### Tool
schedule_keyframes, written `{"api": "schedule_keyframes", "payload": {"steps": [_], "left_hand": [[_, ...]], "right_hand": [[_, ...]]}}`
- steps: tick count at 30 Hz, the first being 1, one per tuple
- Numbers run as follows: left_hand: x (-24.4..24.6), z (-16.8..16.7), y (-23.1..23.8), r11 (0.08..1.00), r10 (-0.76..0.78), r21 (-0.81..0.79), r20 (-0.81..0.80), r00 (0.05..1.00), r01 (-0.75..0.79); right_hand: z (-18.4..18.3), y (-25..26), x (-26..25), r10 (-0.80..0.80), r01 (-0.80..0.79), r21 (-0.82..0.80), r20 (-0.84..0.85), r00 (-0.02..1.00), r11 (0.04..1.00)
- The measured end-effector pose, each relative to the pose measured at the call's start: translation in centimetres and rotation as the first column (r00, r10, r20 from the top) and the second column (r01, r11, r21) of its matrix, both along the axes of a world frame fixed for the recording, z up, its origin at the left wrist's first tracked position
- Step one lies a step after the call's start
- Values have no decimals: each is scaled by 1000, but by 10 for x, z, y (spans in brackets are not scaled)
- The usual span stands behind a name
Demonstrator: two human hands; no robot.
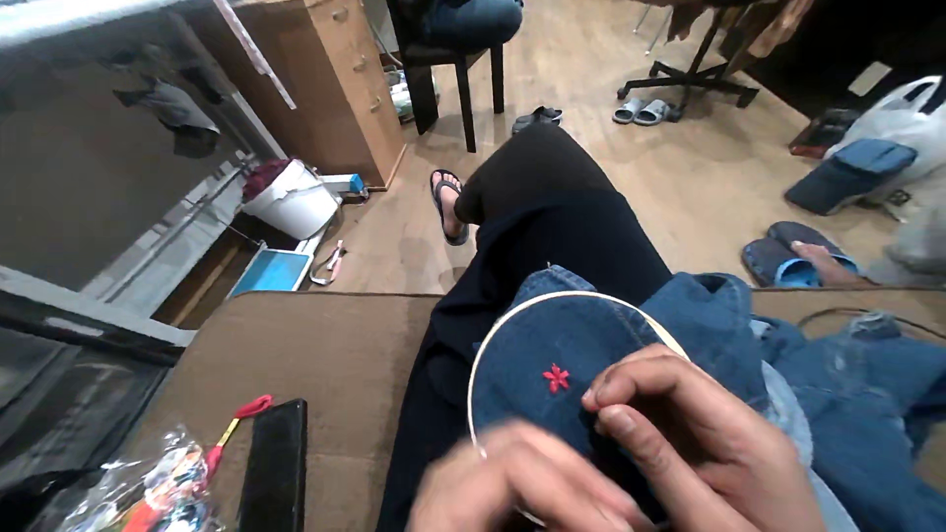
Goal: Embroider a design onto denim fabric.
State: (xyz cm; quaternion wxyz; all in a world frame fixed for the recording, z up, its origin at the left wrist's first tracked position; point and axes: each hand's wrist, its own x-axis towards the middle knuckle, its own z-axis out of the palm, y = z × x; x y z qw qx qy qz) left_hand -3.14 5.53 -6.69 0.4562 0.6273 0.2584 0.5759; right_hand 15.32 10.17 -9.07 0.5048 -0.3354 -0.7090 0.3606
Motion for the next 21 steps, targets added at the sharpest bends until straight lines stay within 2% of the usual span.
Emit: {"api": "schedule_keyframes", "payload": {"steps": [2,4,14,21], "left_hand": [[-4,-13,13,964,262,-30,-95,960,-265],[-5,-22,19,935,353,16,-147,924,-355],[10,-33,26,871,461,287,-203,864,-398],[12,-37,31,842,500,335,-184,846,-424]], "right_hand": [[-4,0,-1,-18,18,32,-2,1000,999],[-7,0,-2,-34,34,68,5,999,997],[-5,-2,-7,-65,60,114,37,997,992],[-8,-2,-8,-57,55,114,15,998,992]]}}
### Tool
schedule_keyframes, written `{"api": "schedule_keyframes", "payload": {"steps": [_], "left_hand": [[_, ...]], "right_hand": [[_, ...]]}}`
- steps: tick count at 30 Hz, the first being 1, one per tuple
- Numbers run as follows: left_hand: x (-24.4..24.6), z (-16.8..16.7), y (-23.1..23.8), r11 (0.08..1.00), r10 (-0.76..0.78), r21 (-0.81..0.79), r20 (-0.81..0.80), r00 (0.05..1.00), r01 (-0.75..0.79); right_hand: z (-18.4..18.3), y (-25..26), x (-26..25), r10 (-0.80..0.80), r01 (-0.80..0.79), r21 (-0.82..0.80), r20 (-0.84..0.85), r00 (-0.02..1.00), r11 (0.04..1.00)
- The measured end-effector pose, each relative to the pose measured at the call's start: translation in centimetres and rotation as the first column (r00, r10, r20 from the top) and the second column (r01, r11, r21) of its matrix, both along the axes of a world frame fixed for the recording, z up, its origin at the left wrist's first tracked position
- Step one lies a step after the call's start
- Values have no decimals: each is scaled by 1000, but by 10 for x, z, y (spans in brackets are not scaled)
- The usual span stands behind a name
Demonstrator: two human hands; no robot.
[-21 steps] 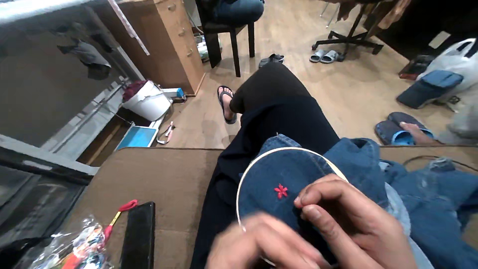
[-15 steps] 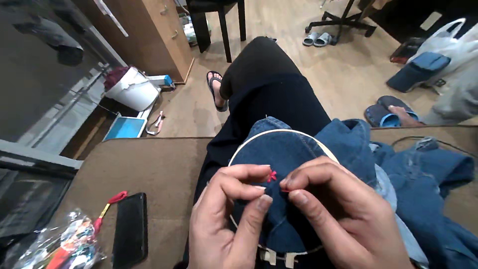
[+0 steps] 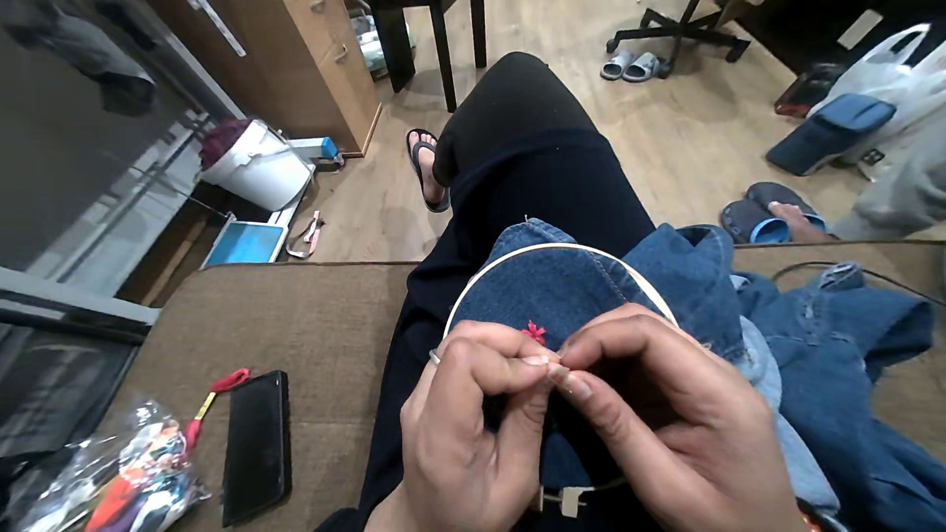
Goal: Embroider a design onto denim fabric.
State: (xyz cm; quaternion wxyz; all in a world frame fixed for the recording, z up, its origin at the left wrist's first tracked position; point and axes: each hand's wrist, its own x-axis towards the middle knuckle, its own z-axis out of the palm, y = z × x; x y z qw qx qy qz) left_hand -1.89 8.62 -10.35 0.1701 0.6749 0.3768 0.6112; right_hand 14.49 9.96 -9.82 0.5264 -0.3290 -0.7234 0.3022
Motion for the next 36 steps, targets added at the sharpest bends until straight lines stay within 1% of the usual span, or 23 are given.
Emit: {"api": "schedule_keyframes", "payload": {"steps": [7,12,16,18,21,31,36], "left_hand": [[-2,-2,1,1000,8,-13,2,1000,-8],[-5,2,1,999,10,-38,26,1000,-9],[-10,9,-3,992,3,-128,99,995,9],[-13,11,-6,983,-12,-183,106,994,32],[-15,12,-9,973,-5,-231,84,996,25],[-16,9,-8,967,-17,-254,60,998,32],[-15,9,-9,959,-38,-277,92,995,63]], "right_hand": [[-1,0,-2,-70,70,33,-4,998,997],[1,-1,-1,-86,86,32,8,996,996],[3,-1,-1,-82,82,13,-33,996,997],[3,-1,-1,-84,85,13,-47,995,996],[4,-1,-1,-86,87,19,-53,995,996],[4,-2,-4,-85,88,40,-71,994,995],[4,-3,-6,-110,115,70,-69,992,991]]}}
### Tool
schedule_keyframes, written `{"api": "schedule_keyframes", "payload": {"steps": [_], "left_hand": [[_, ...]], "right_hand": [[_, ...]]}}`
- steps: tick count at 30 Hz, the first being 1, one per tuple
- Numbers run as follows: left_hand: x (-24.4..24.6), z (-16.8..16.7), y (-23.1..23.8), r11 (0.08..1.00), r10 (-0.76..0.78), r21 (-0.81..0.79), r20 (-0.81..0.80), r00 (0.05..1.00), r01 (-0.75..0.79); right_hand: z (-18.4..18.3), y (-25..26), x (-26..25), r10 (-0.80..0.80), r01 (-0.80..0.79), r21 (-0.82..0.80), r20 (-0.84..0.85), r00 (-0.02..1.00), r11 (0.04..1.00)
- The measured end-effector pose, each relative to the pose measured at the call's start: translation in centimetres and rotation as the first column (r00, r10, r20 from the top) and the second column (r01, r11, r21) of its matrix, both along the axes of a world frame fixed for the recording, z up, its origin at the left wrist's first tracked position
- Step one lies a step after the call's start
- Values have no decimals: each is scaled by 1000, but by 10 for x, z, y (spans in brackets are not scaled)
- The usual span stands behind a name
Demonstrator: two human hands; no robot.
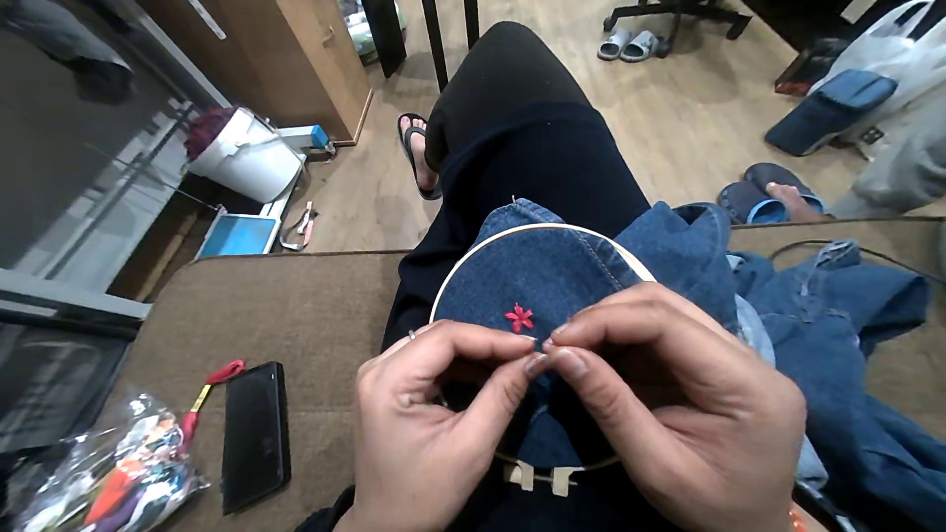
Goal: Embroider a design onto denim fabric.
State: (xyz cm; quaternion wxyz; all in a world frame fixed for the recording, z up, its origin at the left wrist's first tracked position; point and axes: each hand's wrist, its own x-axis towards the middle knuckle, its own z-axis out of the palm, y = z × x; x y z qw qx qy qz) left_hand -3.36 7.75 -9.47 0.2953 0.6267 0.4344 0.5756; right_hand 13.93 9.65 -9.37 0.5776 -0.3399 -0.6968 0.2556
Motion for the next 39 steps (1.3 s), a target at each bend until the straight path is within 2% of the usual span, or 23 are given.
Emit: {"api": "schedule_keyframes", "payload": {"steps": [7,39], "left_hand": [[2,0,0,1000,-9,-3,15,1000,9],[1,-1,0,1000,-12,10,-5,1000,12]], "right_hand": [[-2,-3,-5,-63,58,119,35,997,991],[-1,-4,-6,-84,78,110,44,996,991]]}}
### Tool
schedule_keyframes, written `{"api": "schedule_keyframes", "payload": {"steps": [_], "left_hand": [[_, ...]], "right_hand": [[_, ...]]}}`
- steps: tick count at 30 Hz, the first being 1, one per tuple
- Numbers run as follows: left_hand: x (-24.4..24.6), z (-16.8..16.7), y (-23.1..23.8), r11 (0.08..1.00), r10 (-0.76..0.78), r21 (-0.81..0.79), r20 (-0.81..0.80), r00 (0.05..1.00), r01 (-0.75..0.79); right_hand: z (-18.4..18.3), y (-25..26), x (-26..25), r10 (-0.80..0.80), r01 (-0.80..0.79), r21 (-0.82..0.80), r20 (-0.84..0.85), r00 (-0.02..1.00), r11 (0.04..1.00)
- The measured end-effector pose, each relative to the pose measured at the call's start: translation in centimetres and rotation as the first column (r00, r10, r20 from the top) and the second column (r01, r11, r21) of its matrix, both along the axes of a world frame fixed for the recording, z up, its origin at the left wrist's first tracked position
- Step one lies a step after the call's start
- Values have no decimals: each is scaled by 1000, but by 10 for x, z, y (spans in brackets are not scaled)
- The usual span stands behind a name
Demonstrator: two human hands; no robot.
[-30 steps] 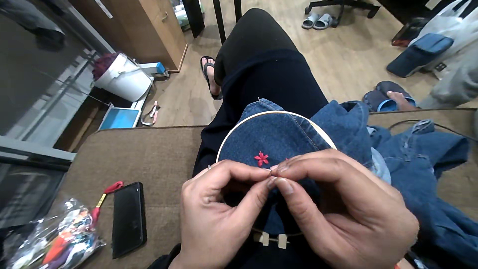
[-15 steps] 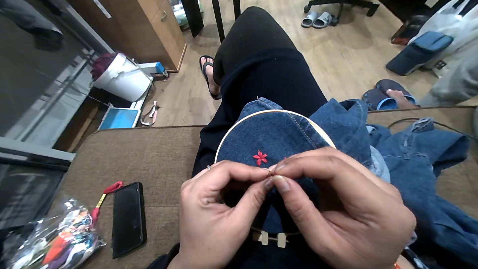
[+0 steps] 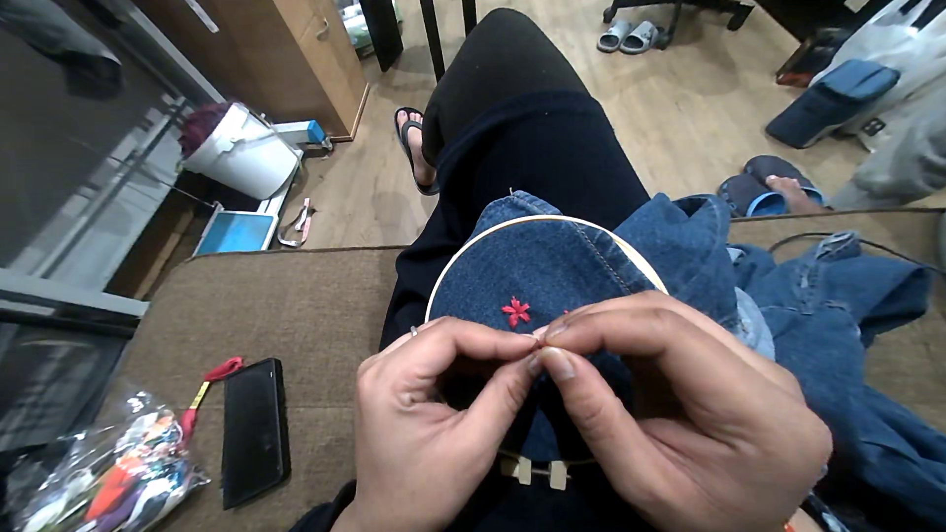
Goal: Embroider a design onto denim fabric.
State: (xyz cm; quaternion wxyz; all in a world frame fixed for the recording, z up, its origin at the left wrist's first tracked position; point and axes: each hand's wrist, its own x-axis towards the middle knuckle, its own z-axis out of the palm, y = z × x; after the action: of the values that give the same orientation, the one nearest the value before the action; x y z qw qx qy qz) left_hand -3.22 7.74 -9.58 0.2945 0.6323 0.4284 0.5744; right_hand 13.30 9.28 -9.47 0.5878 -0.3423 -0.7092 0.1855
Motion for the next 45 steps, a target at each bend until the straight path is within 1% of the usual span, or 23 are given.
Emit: {"api": "schedule_keyframes", "payload": {"steps": [34,45], "left_hand": [[0,-1,-1,1000,0,19,1,1000,0],[0,-2,-1,999,4,34,-8,1000,-4]], "right_hand": [[-1,-1,-1,-4,4,33,6,1000,999],[-1,-1,-1,2,-2,21,3,1000,1000]]}}
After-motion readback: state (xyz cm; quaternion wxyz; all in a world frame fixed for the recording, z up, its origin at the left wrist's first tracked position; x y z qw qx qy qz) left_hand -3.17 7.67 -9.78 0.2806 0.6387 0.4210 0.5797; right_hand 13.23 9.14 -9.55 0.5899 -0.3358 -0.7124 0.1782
